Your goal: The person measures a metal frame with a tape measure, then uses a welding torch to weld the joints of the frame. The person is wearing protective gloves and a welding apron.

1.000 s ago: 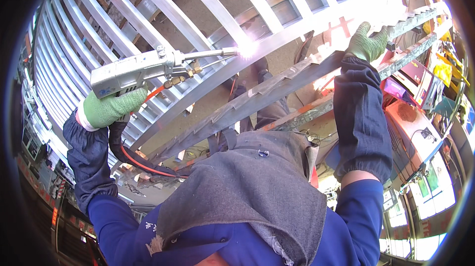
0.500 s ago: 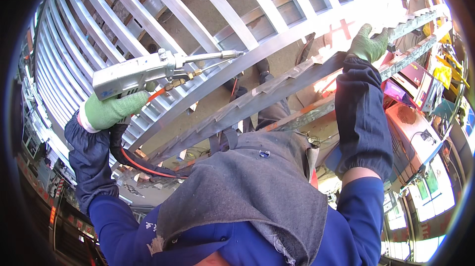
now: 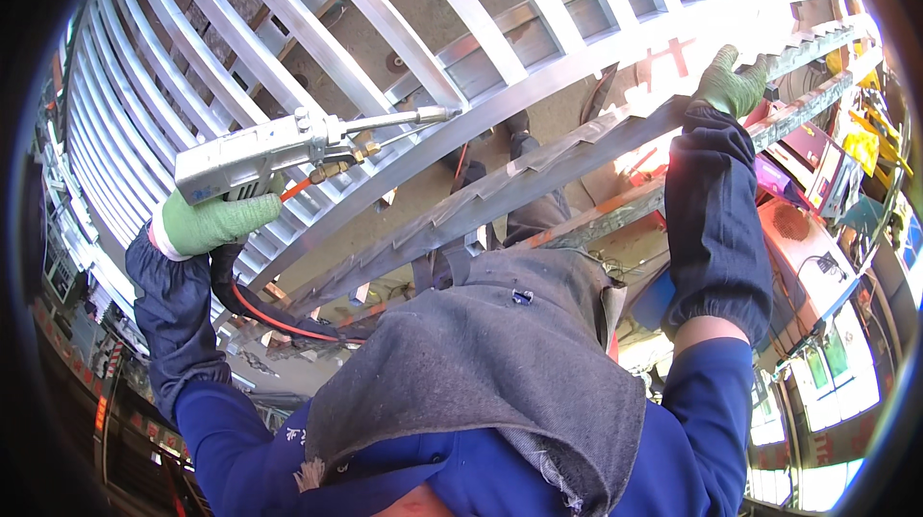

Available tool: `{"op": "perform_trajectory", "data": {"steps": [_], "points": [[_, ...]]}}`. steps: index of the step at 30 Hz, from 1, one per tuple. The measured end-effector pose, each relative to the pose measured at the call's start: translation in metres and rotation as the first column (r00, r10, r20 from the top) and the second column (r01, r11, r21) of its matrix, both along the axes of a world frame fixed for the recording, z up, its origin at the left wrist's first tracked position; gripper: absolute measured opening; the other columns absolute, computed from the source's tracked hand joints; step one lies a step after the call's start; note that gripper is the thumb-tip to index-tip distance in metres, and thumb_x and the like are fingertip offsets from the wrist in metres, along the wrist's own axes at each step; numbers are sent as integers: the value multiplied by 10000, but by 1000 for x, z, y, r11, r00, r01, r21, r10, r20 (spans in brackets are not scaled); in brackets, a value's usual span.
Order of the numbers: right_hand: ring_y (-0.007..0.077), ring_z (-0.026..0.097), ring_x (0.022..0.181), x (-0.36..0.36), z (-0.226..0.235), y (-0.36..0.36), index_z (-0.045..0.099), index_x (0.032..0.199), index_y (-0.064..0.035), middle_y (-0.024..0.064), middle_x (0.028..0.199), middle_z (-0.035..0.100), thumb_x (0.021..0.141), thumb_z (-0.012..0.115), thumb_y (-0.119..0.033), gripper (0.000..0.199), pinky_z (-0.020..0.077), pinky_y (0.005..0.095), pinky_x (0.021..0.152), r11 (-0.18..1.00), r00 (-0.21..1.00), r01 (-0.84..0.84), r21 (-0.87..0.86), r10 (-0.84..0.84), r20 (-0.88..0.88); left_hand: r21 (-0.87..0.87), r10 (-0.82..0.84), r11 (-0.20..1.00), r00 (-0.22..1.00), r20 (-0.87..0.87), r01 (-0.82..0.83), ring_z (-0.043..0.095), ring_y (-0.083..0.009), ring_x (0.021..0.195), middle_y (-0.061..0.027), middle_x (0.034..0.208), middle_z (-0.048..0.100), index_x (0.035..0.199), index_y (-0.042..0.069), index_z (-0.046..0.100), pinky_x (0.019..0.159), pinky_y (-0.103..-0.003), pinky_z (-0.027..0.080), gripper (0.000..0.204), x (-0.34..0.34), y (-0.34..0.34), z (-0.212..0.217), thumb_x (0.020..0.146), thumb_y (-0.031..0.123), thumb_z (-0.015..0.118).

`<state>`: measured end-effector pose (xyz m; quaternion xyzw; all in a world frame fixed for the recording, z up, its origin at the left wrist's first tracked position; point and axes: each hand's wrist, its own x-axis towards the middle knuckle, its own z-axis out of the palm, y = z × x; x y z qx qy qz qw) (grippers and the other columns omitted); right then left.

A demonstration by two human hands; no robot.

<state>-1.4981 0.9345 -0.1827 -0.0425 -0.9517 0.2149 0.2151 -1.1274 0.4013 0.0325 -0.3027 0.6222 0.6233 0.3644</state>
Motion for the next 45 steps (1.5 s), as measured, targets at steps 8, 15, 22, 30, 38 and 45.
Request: {"op": "perform_trajectory", "data": {"steps": [8, 15, 22, 30, 38, 45], "points": [[256, 660, 898, -2, 1, 5, 561, 1463, 101, 195, 1109, 723, 902, 741, -224, 674, 545, 380, 888, 1000, 1000, 0, -9, 0, 19, -11, 1, 1000, 1000, 26, 0, 665, -105, 877, -27, 1064, 731, 1357, 47, 678, 723, -278, 550, 526, 1, -1, -4, 883, 124, 892], [272, 687, 945, 0, 1, 2, 564, 1476, 79, 194, 1112, 729, 907, 742, -244, 679, 552, 389, 897, 998, 999, -38, -49, 38, -10, -6, -3, 1000, 1000, -25, 3, 646, -101, 843, -13, 1033, 718, 1367, 53, 677, 703, -275, 537, 520, 4, -1, -7, 895, 117, 883], [288, 664, 1092, -5, -6, 5, 529, 1529, 26, 203, 1255, 686, 942, 741, -240, 678, 510, 395, 993, 1000, 1000, -18, -14, 18, -8, -44, -30, 999, 999, -40, 28, 658, -102, 850, -12, 1024, 729, 1339, 55, 699, 695, -275, 544, 480, 7, -1, -6, 903, 135, 883], [302, 623, 1276, -7, -12, 15, 475, 1600, -42, 210, 1444, 625, 992, 738, -227, 688, 452, 399, 1120, 1000, 1000, 13, 21, -13, 14, -30, -32, 999, 999, 29, 32, 672, -113, 875, -21, 1046, 739, 1348, 48, 698, 728, -287, 560, 507, -1, -1, -1, 891, 141, 898], [297, 713, 951, -7, -7, 9, 590, 1462, 66, 217, 1128, 745, 899, 744, -259, 668, 560, 403, 906, 999, 1000, 31, 27, -31, -4, -32, -46, 998, 997, 62, 48, 667, -114, 892, -21, 1063, 734, 1351, 44, 691, 758, -291, 563, 529, 2, -4, 0, 880, 147, 909], [310, 717, 967, -6, -5, 8, 597, 1468, 48, 233, 1157, 743, 894, 743, -257, 666, 560, 411, 919, 999, 999, 15, 47, -13, -38, -51, -28, 998, 998, 49, 31, 657, -106, 851, -8, 1018, 724, 1298, 50, 705, 718, -277, 552, 476, 6, -4, -1, 877, 148, 904]]}}
